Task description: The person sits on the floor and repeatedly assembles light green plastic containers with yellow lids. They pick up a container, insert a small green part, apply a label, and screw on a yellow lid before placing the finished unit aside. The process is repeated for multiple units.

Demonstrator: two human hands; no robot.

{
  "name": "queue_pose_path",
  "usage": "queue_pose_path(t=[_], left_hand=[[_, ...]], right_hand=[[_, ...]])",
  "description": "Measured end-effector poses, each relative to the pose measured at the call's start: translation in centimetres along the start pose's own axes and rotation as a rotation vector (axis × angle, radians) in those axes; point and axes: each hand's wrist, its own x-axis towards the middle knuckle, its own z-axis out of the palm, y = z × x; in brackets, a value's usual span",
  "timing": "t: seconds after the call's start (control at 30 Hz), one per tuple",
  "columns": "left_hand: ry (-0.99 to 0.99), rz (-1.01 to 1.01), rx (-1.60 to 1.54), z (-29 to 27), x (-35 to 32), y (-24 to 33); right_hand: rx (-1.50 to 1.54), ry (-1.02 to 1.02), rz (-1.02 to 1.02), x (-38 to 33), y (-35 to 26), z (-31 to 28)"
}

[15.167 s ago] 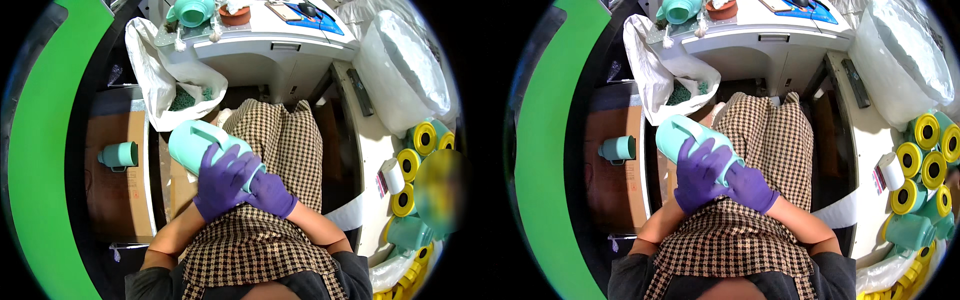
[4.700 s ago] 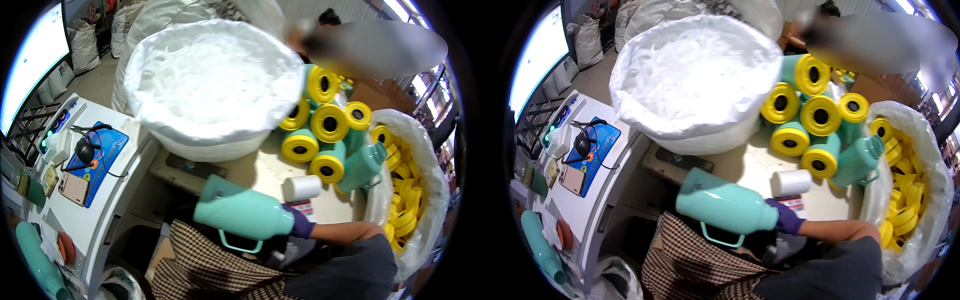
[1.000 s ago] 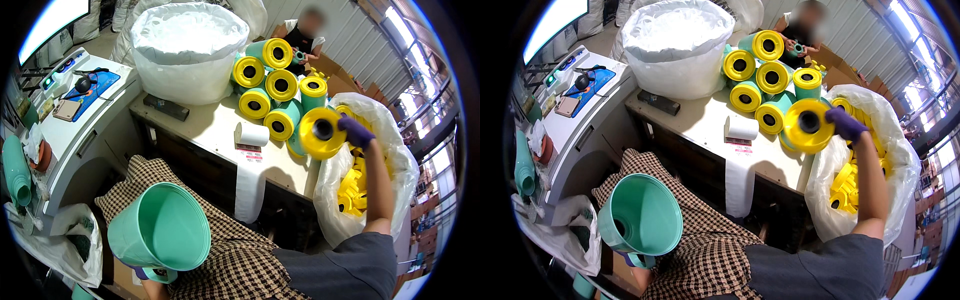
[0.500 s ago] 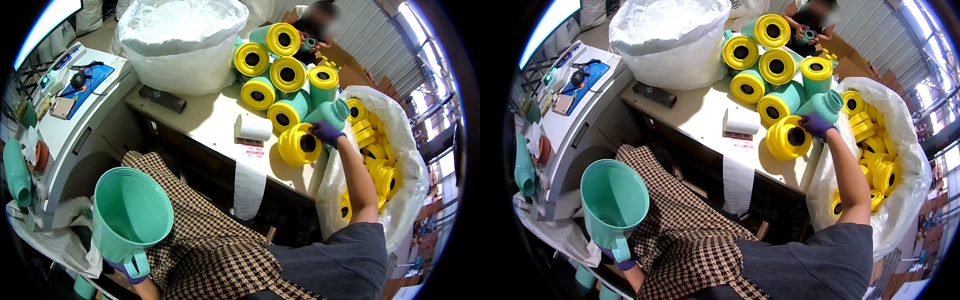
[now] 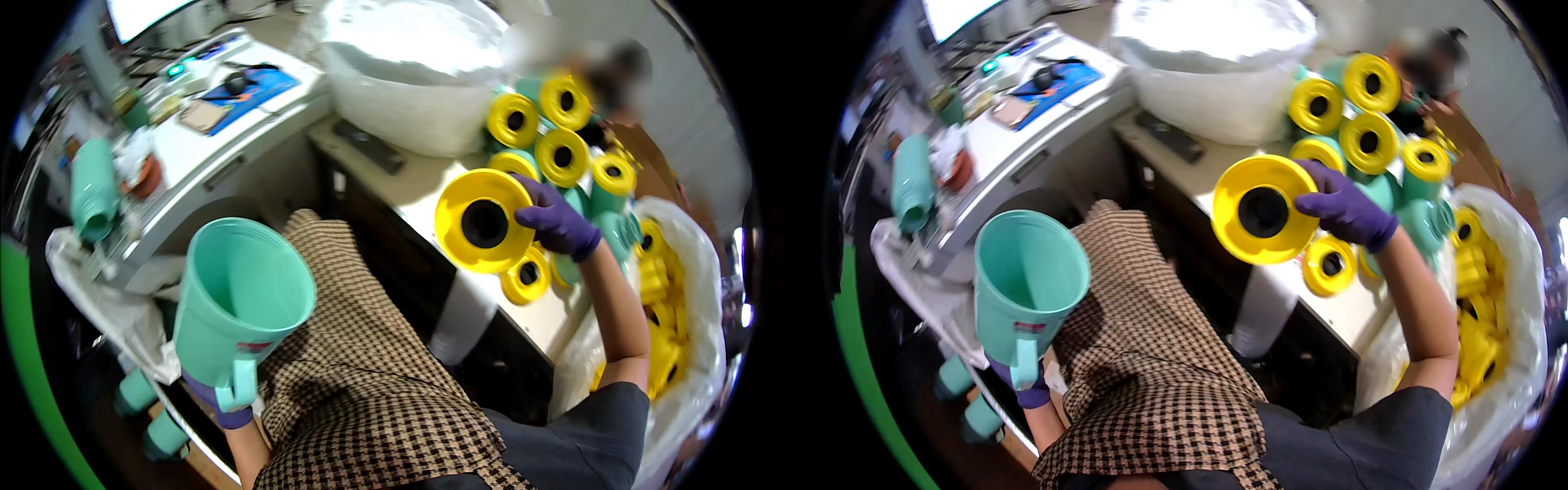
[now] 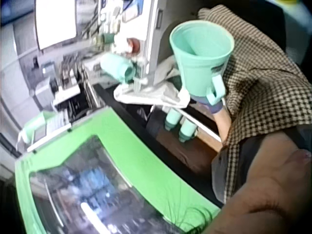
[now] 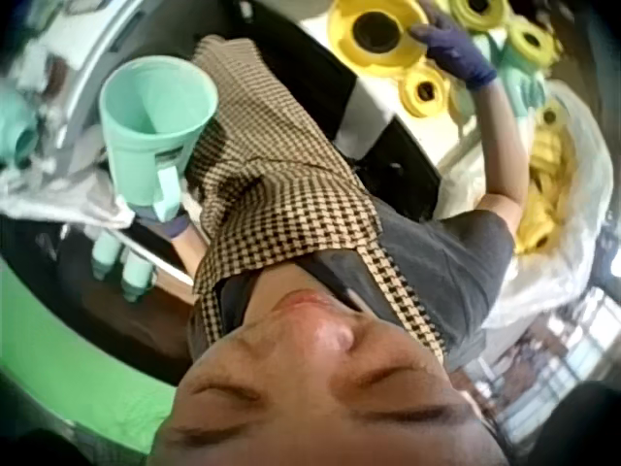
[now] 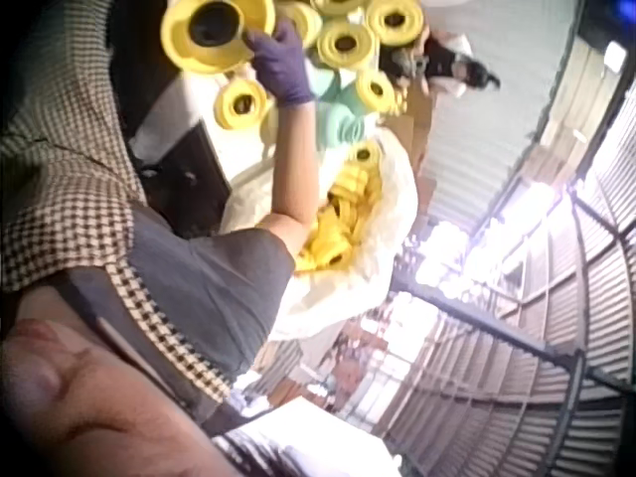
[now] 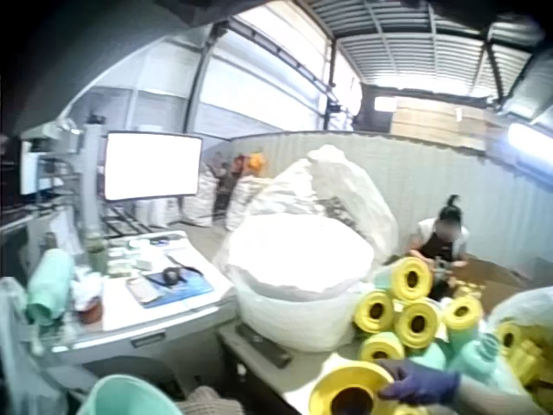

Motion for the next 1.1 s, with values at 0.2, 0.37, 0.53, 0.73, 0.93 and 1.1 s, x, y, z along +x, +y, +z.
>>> queue_pose_path(t=[0.2,0.37,0.53,0.73,0.93,1.1], left_hand=[[0.102,-0.031,0.14,-0.9,-0.4,7.0],[0.095,-0.062,0.213,-1.6,-1.8,9.2],[0.079,0.006,0.402,-2.5,-1.4,8.6],[0.098,0.188,0.482,-0.8,-1.7,9.6],[0.028,-0.013,0.174,-1.2,-1.0,8.5],[-0.101,0.153,0.043,1.9,-0.6,13.6]], right_hand=[[-0.164,0.211,-0.661,10.7,5.9,17.1],[-0.211,0.059,-0.971,12.4,9.9,25.1],[-0.226,-0.02,-1.053,11.0,9.7,25.6],[-0.077,-0.006,-0.82,9.6,12.0,24.8],[-0.074,-0.083,-0.627,7.4,12.9,21.9],[0.114,-0.172,-0.448,5.6,11.6,20.0]])
